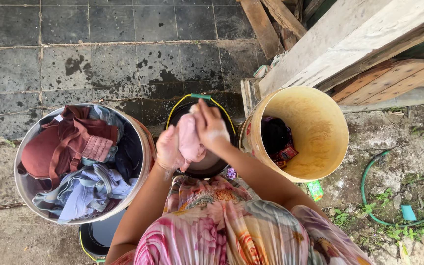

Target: The person washes a garment by hand in a bucket of soapy water, scrubbing it with a brush and rinsing it.

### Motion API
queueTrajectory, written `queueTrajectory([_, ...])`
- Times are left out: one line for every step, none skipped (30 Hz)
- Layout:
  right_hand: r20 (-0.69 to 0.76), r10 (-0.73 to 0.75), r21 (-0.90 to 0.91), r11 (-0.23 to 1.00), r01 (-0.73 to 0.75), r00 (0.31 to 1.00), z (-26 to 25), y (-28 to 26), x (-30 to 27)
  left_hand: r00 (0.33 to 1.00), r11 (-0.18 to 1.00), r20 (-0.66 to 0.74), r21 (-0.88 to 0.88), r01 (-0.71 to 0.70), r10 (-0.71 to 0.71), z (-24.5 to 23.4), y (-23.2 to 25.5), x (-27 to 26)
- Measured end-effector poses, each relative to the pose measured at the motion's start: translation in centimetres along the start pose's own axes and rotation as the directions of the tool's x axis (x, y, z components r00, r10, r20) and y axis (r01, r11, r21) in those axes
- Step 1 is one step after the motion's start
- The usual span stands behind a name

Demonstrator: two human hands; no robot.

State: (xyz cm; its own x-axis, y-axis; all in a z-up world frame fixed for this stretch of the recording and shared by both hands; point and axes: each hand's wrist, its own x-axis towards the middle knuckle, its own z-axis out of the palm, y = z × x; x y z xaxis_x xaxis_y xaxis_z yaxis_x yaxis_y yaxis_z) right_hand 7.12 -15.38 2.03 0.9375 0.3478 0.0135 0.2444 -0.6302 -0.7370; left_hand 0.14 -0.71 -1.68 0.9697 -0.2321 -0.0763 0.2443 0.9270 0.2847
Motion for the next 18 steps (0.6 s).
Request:
queueTrajectory([-0.148,-0.081,-0.007,0.997,0.081,0.986,0.0,0.1,0.6,0.999,0.998,0.046,0.062,0.015,-0.017,-0.1,-0.2,0.1])
queueTrajectory([-0.292,-0.163,-0.026,0.986,0.163,0.943,-0.2,-0.1,1.0,0.999,0.998,0.048,0.063,0.015,-0.018,-0.1,0.0,0.2])
queueTrajectory([-0.294,-0.164,-0.027,0.986,0.163,0.942,-0.4,-0.5,0.7,1.000,0.999,0.026,0.044,-0.010,0.009,0.0,0.3,0.4])
queueTrajectory([-0.098,-0.009,0.019,1.000,0.011,0.995,-0.4,-1.0,-0.2,0.999,0.999,0.002,0.024,-0.033,0.033,0.1,0.5,0.6])
queueTrajectory([0.109,0.141,0.033,0.989,-0.146,0.984,-0.4,-1.4,-1.1,1.000,0.999,0.004,0.024,-0.031,0.030,0.3,0.7,0.8])
queueTrajectory([0.106,0.143,0.034,0.989,-0.147,0.984,-0.4,-1.7,-1.9,0.999,0.999,-0.028,-0.033,-0.017,0.016,0.5,1.3,0.9])
queueTrajectory([-0.065,-0.102,0.009,0.995,0.103,0.993,-0.2,-1.7,-2.8,0.998,0.996,-0.060,-0.089,-0.006,0.001,0.8,1.7,1.0])
queueTrajectory([-0.218,-0.348,-0.057,0.937,0.344,0.912,0.0,-1.5,-3.0,0.998,0.996,-0.057,-0.088,-0.007,0.002,1.2,1.8,1.0])
queueTrajectory([-0.219,-0.350,-0.058,0.936,0.346,0.911,0.0,-0.8,-1.7,0.996,0.997,-0.046,-0.028,0.074,-0.075,1.6,1.9,0.7])
queueTrajectory([-0.133,-0.193,-0.046,0.981,0.188,0.972,-0.1,0.0,-0.2,0.987,0.988,-0.047,0.027,0.153,-0.151,1.7,1.6,0.2])
queueTrajectory([-0.043,-0.029,-0.049,0.998,0.027,0.999,-0.2,0.7,0.5,0.987,0.988,-0.053,0.021,0.151,-0.150,1.8,1.2,-0.1])
queueTrajectory([-0.038,-0.032,-0.050,0.998,0.030,0.999,-0.3,1.2,0.5,0.992,0.992,0.021,0.018,0.125,-0.125,1.8,0.8,-0.1])
queueTrajectory([-0.191,-0.161,-0.068,0.986,0.151,0.968,-0.5,1.4,0.4,0.991,0.995,0.094,0.013,0.098,-0.099,1.8,0.6,-0.1])
queueTrajectory([-0.330,-0.288,-0.102,0.958,0.269,0.899,-0.6,1.2,0.3,0.992,0.996,0.090,0.010,0.091,-0.092,1.7,0.9,-0.1])
queueTrajectory([-0.323,-0.291,-0.101,0.957,0.273,0.901,-0.4,0.7,-0.5,0.996,0.995,0.051,-0.058,0.080,-0.077,1.6,1.5,0.3])
queueTrajectory([-0.117,-0.153,-0.027,0.988,0.151,0.981,0.0,0.0,-2.0,0.998,0.990,0.010,-0.126,0.063,-0.062,1.5,1.8,0.3])
queueTrajectory([0.107,-0.020,0.018,1.000,0.018,0.994,0.2,-0.5,-3.1,0.999,0.990,0.006,-0.130,0.054,-0.053,1.5,1.5,0.1])
queueTrajectory([0.111,-0.028,0.018,1.000,0.026,0.993,0.2,-0.6,-3.0,0.999,0.992,0.038,-0.122,0.034,-0.029,1.6,1.4,0.3])
